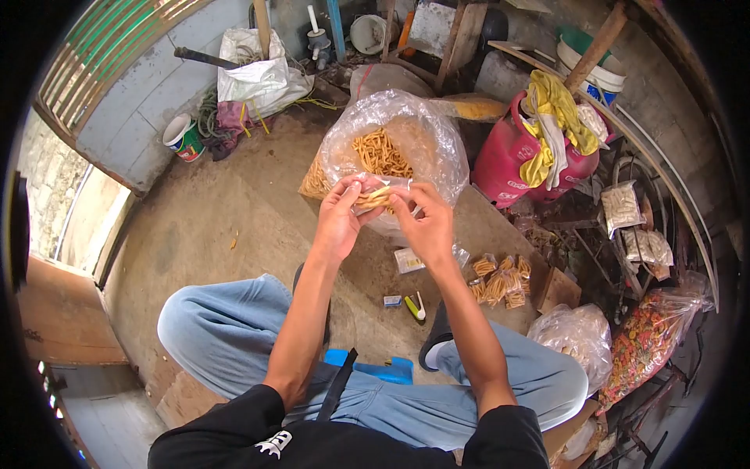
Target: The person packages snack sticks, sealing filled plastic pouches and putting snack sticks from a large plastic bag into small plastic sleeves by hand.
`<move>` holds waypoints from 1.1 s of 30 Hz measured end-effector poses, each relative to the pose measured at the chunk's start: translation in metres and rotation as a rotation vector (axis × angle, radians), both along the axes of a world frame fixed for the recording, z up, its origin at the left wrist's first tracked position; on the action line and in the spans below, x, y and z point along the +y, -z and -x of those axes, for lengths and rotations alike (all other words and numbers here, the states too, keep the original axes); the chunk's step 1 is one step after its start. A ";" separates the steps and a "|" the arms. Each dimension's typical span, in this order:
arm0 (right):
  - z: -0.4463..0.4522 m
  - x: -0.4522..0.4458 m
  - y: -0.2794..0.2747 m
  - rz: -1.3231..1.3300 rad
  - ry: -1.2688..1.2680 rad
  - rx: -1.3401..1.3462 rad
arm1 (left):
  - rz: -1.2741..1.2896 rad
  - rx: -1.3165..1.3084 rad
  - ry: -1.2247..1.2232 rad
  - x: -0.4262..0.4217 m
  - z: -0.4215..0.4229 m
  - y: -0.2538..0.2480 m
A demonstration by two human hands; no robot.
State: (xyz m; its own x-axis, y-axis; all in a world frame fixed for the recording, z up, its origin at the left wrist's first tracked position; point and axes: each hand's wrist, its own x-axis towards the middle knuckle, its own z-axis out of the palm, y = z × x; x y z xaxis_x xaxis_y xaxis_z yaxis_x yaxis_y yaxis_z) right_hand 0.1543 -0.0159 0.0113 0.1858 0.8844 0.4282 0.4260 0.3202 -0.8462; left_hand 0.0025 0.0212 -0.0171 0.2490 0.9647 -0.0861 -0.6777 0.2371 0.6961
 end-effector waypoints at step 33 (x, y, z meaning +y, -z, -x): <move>0.012 0.000 0.006 0.163 -0.196 0.376 | 0.311 -0.537 0.126 0.006 0.002 0.024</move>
